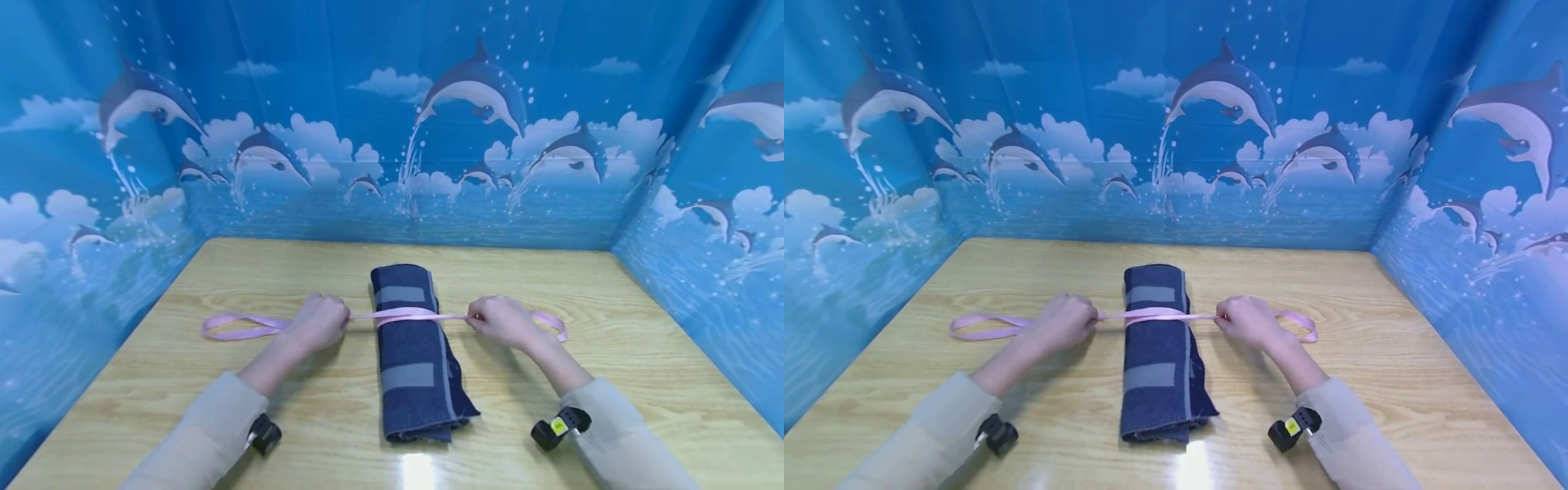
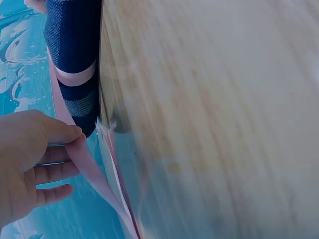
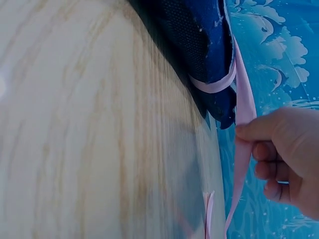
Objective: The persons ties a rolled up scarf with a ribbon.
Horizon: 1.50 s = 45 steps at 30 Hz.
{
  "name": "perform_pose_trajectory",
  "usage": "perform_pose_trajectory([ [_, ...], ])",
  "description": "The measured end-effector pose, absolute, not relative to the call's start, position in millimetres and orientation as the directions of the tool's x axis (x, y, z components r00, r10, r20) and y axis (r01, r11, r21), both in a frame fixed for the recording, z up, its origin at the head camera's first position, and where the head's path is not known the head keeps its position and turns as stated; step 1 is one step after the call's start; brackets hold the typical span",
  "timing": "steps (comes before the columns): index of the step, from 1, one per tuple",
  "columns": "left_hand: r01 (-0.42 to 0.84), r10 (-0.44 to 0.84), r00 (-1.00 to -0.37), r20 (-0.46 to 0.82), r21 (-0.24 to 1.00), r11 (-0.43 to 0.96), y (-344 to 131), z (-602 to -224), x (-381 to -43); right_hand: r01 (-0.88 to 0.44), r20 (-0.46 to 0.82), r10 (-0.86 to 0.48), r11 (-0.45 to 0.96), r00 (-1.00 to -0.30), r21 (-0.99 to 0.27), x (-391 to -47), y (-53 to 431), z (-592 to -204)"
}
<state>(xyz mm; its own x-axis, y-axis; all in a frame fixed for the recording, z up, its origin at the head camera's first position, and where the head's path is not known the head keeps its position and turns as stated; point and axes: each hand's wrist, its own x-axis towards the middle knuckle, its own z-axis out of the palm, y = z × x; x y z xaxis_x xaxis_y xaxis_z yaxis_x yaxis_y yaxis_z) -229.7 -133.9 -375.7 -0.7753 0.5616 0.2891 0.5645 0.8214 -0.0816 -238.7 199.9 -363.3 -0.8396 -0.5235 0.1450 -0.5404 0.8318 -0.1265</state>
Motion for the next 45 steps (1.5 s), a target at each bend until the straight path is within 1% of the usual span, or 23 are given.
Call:
perform_pose_trajectory([
  [3, 0.557, 0.561, -0.775, 0.29, -0.107, 0.824, -134, -375, -229, -0.543, 0.158, -0.527, 0.837, -0.835, -0.073, -238, 200, -363],
  [9, 0.559, 0.592, -0.748, 0.299, -0.197, 0.806, -134, -374, -229, -0.537, 0.188, -0.533, 0.843, -0.825, 0.03, -235, 198, -362],
  [15, 0.558, 0.609, -0.725, 0.32, -0.244, 0.793, -134, -374, -229, -0.517, 0.174, -0.523, 0.852, -0.834, 0.082, -232, 196, -363],
  [21, 0.537, 0.592, -0.739, 0.322, -0.247, 0.806, -132, -374, -228, -0.482, 0.164, -0.49, 0.872, -0.856, 0.087, -231, 194, -364],
  [27, 0.476, 0.523, -0.775, 0.356, -0.215, 0.853, -130, -371, -228, -0.399, 0.186, -0.405, 0.914, -0.895, 0.069, -232, 192, -359],
  [33, 0.417, 0.463, -0.802, 0.378, -0.2, 0.887, -132, -367, -229, -0.332, 0.203, -0.329, 0.943, -0.922, 0.023, -232, 197, -358],
  [38, 0.386, 0.425, -0.825, 0.371, -0.18, 0.905, -135, -365, -228, -0.316, 0.208, -0.301, 0.948, -0.931, -0.041, -235, 206, -360],
  [45, 0.338, 0.371, -0.858, 0.355, -0.152, 0.929, -134, -361, -228, -0.326, 0.28, -0.269, 0.928, -0.922, -0.182, -238, 211, -360],
])
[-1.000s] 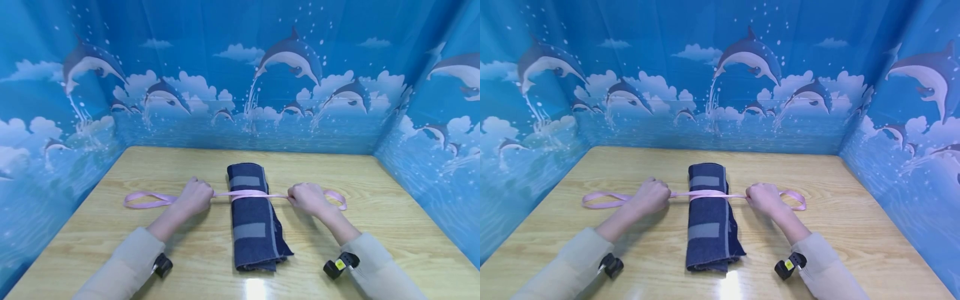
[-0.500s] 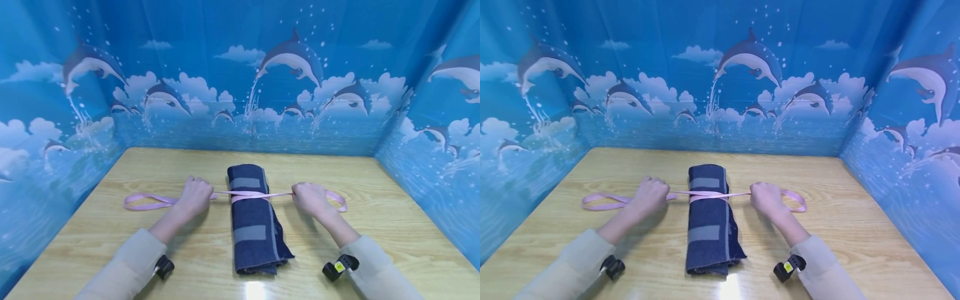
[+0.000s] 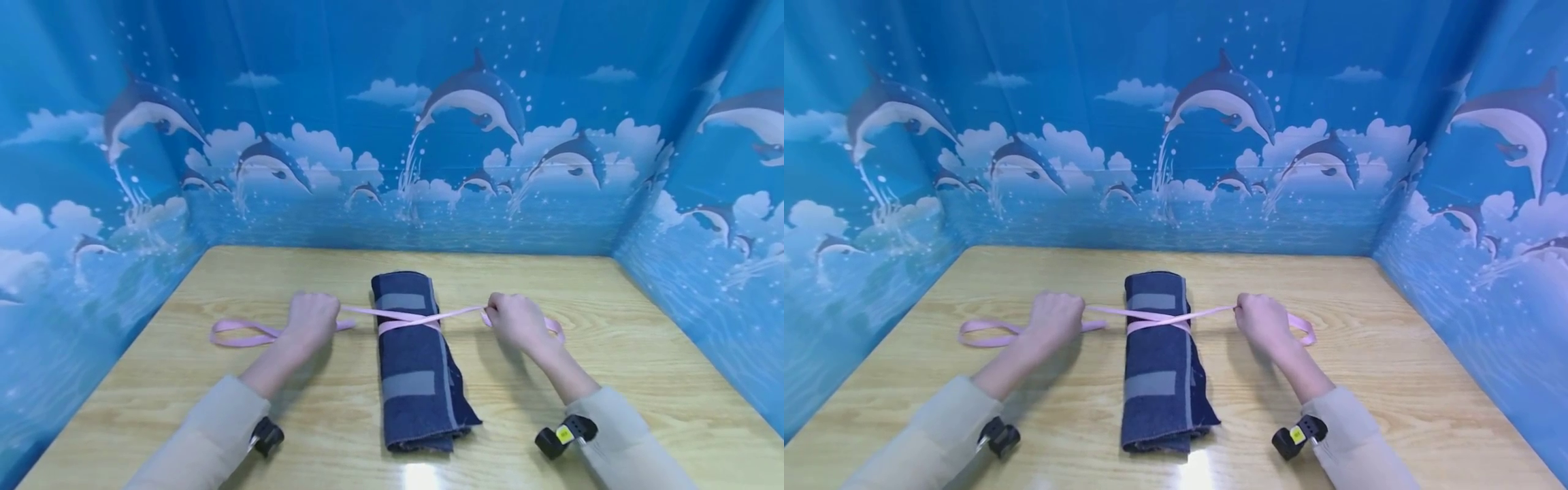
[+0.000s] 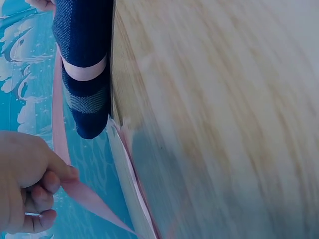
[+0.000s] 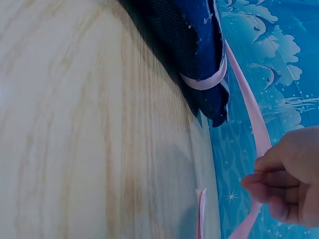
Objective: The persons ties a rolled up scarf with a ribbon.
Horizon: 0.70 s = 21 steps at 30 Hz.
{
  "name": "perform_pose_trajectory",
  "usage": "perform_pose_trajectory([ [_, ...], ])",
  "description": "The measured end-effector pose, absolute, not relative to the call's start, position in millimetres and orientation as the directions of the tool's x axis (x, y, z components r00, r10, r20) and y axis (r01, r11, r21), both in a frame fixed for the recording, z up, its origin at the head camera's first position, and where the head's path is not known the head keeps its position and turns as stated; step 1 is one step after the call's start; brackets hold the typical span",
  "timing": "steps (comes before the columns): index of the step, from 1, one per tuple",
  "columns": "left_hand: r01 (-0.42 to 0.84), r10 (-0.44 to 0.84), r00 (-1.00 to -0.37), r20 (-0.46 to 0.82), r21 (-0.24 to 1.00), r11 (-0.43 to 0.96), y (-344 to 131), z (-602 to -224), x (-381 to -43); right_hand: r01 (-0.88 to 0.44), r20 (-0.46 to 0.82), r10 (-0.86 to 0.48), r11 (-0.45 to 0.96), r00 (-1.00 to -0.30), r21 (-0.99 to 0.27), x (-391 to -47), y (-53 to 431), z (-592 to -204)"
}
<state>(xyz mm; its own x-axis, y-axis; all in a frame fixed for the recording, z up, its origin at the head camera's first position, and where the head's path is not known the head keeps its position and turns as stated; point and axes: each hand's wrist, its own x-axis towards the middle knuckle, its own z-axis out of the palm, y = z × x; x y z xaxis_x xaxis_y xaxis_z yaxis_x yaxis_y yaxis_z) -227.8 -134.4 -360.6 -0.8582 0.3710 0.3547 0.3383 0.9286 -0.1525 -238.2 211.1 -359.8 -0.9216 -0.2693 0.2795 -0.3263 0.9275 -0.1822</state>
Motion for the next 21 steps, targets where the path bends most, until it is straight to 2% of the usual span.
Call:
perform_pose_trajectory([
  [7, 0.307, 0.301, -0.893, 0.334, -0.034, 0.951, -135.8, -359.2, -228.8, -0.326, 0.303, -0.24, 0.904, -0.922, -0.277, -240.4, 210.5, -357.7],
  [14, 0.289, 0.249, -0.906, 0.343, 0.07, 0.955, -136.2, -357.2, -229.0, -0.267, 0.277, -0.174, 0.9, -0.945, -0.346, -239.7, 209.3, -354.8],
  [21, 0.256, 0.151, -0.89, 0.43, 0.198, 0.946, -130.9, -355.8, -230.2, -0.282, 0.34, -0.149, 0.878, -0.928, -0.386, -241.0, 208.7, -356.1],
])
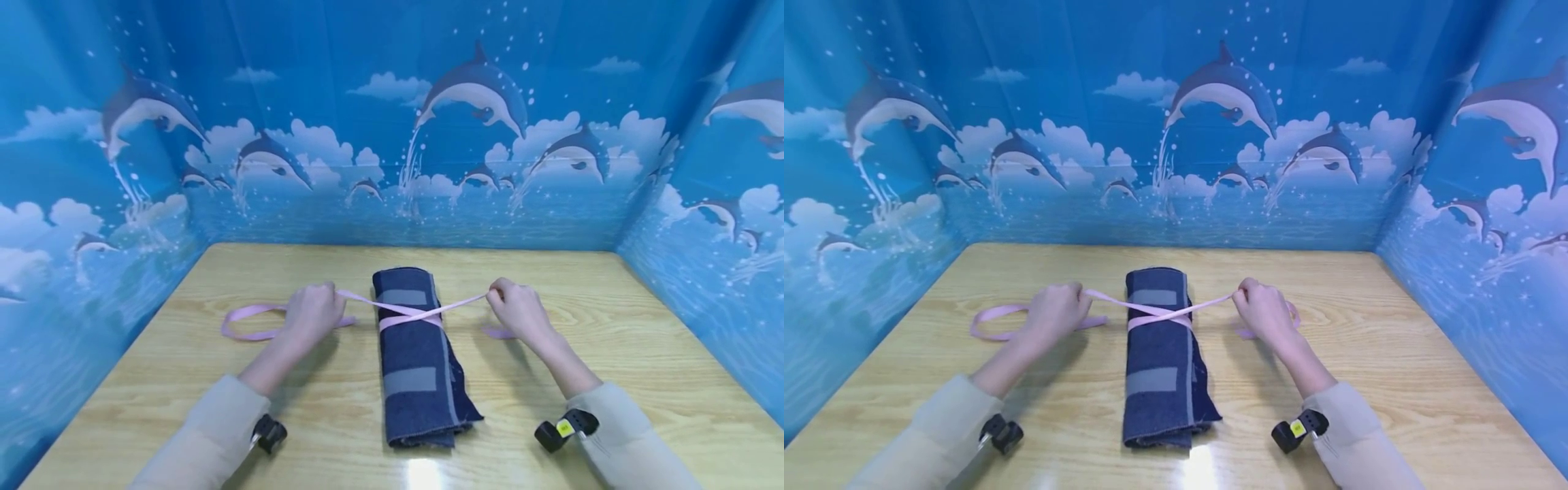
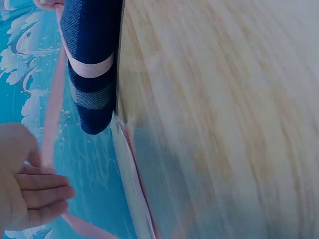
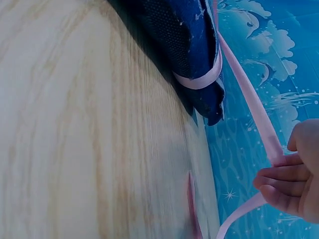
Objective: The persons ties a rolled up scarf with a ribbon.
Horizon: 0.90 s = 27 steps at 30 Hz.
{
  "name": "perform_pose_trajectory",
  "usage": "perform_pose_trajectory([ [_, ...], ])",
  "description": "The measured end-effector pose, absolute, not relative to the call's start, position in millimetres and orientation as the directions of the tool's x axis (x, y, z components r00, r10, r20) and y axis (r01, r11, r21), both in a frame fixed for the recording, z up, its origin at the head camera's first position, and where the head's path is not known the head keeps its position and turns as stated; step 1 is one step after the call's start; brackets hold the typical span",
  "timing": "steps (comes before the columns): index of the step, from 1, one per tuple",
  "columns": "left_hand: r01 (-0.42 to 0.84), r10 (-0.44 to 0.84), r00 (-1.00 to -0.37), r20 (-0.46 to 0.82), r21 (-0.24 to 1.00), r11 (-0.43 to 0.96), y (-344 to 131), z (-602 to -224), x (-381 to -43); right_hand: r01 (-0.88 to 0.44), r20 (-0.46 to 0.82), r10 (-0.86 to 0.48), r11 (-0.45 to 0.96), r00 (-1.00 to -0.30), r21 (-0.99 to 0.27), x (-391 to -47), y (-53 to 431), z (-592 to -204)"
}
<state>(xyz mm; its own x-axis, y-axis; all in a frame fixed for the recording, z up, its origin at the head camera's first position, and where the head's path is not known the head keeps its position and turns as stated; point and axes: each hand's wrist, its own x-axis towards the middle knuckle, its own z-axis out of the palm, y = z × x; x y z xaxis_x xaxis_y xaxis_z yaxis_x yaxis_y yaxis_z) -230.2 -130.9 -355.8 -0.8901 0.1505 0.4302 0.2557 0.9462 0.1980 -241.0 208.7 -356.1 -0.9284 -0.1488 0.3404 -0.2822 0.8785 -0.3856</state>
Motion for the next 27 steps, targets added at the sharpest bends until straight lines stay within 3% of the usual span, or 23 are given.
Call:
perform_pose_trajectory([
  [7, 0.359, 0.054, -0.725, 0.687, 0.309, 0.881, -127, -354, -232, -0.344, 0.475, -0.109, 0.829, -0.873, -0.442, -243, 203, -356],
  [11, 0.444, -0.013, -0.67, 0.743, 0.414, 0.795, -123, -353, -235, -0.346, 0.514, -0.052, 0.796, -0.856, -0.496, -244, 202, -354],
  [20, 0.448, -0.246, -0.726, 0.642, 0.713, 0.54, -109, -343, -236, -0.382, 0.554, 0.074, 0.648, -0.829, -0.659, -245, 196, -347],
  [27, 0.294, -0.362, -0.859, 0.362, 0.928, 0.23, -98, -331, -234, -0.323, 0.404, 0.189, 0.35, -0.895, -0.879, -246, 188, -338],
])
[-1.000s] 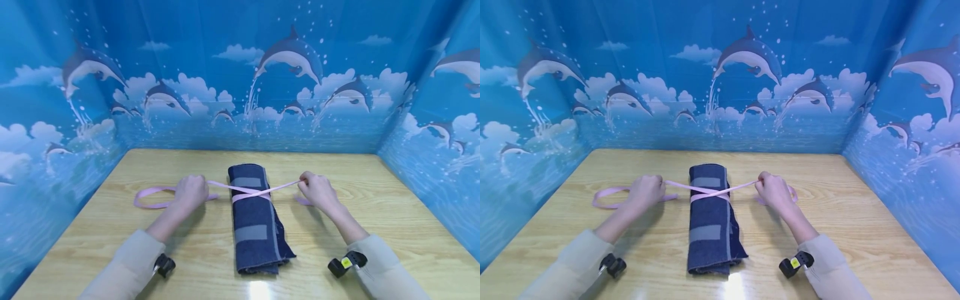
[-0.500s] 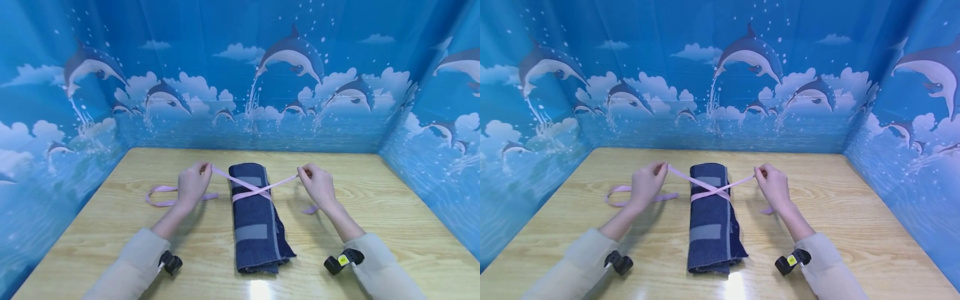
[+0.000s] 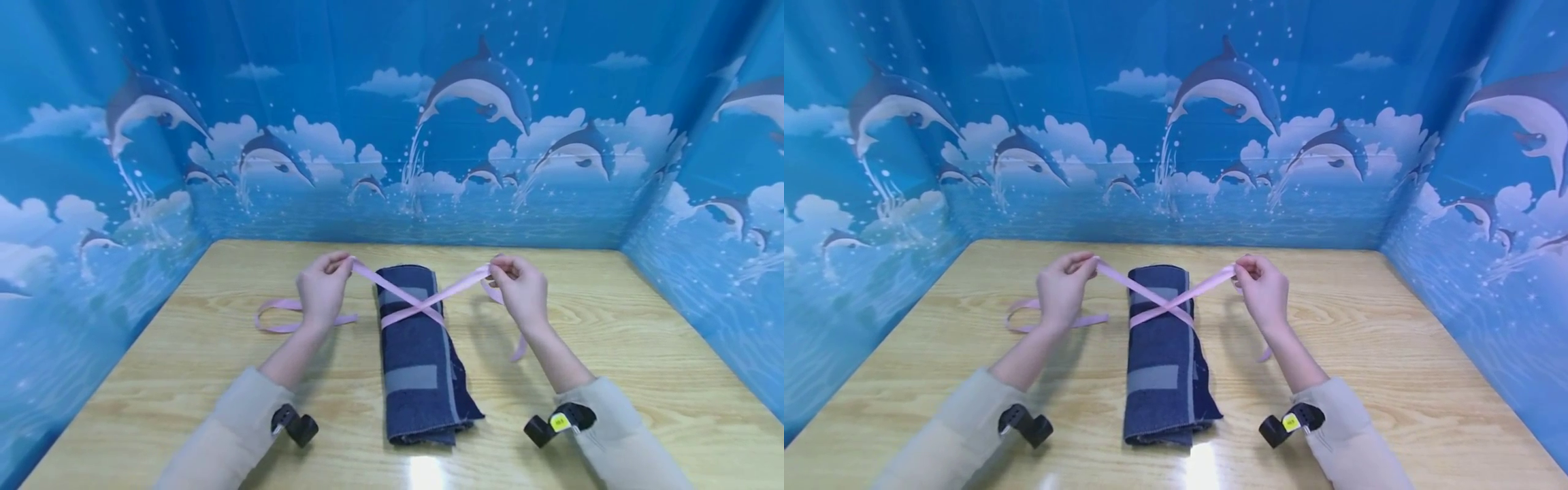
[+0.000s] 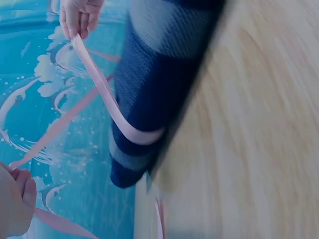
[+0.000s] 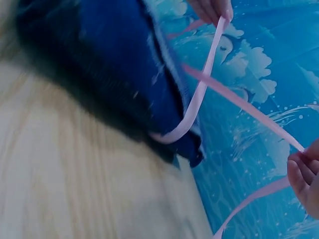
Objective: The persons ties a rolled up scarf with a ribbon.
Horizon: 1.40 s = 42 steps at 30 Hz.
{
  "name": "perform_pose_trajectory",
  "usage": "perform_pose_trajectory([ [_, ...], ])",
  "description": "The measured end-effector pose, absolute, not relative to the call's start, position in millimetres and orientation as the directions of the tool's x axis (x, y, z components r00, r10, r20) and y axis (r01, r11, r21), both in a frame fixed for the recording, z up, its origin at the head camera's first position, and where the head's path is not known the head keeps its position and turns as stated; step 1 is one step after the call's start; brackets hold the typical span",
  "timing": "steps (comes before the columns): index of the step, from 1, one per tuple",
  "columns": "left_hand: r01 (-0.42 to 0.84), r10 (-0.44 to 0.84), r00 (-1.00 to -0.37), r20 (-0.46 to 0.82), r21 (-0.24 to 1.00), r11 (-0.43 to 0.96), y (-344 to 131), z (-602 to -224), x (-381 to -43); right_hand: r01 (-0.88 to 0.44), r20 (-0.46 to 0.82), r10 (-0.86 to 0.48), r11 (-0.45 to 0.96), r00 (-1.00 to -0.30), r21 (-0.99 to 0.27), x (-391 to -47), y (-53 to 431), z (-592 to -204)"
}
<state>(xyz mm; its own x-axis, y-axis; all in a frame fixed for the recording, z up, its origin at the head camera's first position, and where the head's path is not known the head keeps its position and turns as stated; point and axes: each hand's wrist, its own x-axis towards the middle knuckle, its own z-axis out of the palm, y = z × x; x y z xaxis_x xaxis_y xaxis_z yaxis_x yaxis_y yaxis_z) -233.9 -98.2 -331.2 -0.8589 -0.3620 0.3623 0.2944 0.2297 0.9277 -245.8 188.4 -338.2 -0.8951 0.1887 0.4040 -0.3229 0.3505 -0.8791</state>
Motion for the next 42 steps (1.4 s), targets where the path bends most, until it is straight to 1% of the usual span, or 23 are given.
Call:
perform_pose_trajectory([
  [2, 0.283, -0.352, -0.885, 0.306, 0.952, 0.114, -95, -327, -236, -0.308, 0.37, 0.208, 0.279, -0.905, -0.91, -246, 187, -335],
  [4, 0.295, -0.335, -0.899, 0.283, 0.955, 0.018, -92, -324, -237, -0.308, 0.36, 0.218, 0.239, -0.907, -0.921, -247, 185, -332],
  [7, 0.33, -0.321, -0.899, 0.299, 0.943, -0.046, -88, -321, -240, -0.326, 0.371, 0.217, 0.217, -0.903, -0.92, -247, 183, -329],
  [11, 0.35, -0.326, -0.891, 0.317, 0.936, -0.047, -86, -319, -239, -0.347, 0.383, 0.211, 0.19, -0.899, -0.919, -246, 180, -327],
  [15, 0.336, -0.334, -0.895, 0.296, 0.939, -0.068, -85, -319, -240, -0.343, 0.368, 0.218, 0.145, -0.904, -0.928, -247, 178, -325],
  [19, 0.326, -0.334, -0.901, 0.277, 0.94, -0.099, -85, -319, -240, -0.325, 0.328, 0.204, 0.049, -0.922, -0.944, -246, 176, -320],
  [23, 0.308, -0.295, -0.914, 0.277, 0.949, -0.064, -84, -316, -238, -0.297, 0.283, 0.176, -0.061, -0.943, -0.953, -245, 174, -315],
  [26, 0.305, -0.264, -0.923, 0.279, 0.951, -0.061, -83, -313, -237, -0.262, 0.243, 0.152, -0.118, -0.958, -0.958, -244, 174, -310],
  [29, 0.302, -0.256, -0.929, 0.268, 0.948, -0.101, -81, -311, -237, -0.202, 0.183, 0.109, -0.203, -0.977, -0.958, -244, 174, -305],
  [33, 0.289, -0.241, -0.939, 0.245, 0.942, -0.169, -78, -310, -237, -0.111, 0.112, 0.017, -0.315, -0.994, -0.943, -244, 176, -299],
  [37, 0.254, -0.189, -0.957, 0.22, 0.95, -0.182, -76, -308, -236, -0.062, 0.09, -0.064, -0.35, -0.994, -0.935, -245, 179, -297],
  [42, 0.205, -0.114, -0.975, 0.19, 0.969, -0.139, -75, -303, -235, -0.06, 0.116, -0.138, -0.357, -0.984, -0.932, -245, 181, -295],
])
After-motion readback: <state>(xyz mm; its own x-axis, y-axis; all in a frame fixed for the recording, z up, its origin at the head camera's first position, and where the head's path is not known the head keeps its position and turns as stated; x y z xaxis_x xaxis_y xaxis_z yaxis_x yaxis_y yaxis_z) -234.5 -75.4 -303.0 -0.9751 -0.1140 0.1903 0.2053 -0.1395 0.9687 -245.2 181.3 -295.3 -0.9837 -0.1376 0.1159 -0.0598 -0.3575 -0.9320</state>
